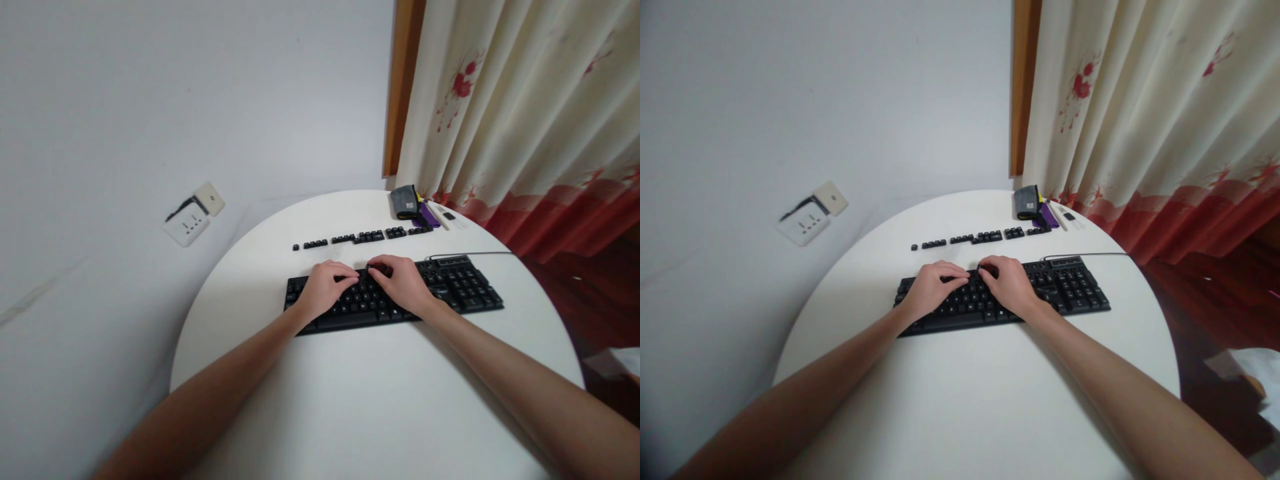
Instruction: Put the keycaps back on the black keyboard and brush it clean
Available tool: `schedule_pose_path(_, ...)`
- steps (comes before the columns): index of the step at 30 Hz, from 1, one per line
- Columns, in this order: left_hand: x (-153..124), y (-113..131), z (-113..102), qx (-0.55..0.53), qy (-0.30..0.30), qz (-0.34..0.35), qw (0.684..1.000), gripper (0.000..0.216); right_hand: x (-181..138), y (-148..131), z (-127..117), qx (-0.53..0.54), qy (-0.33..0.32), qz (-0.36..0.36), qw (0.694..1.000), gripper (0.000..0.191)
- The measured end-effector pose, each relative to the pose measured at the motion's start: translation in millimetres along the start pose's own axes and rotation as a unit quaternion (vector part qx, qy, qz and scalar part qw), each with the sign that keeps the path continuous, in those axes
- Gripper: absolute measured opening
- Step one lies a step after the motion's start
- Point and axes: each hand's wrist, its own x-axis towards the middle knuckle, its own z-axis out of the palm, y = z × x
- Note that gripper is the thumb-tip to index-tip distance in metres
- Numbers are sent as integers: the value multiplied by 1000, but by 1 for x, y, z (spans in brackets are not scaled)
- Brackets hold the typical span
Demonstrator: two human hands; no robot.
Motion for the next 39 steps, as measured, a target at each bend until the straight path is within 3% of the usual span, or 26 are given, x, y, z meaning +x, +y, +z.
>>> schedule_pose_path(19, -7, 1, 1, 94, -41, 78, 992, 14, 1, 3, 0, -26, -22, -39, 999, 8)
schedule_pose_path(39, -8, 0, 2, 60, -37, 62, 996, 16, -2, 0, -1, -78, -89, -83, 989, 15)
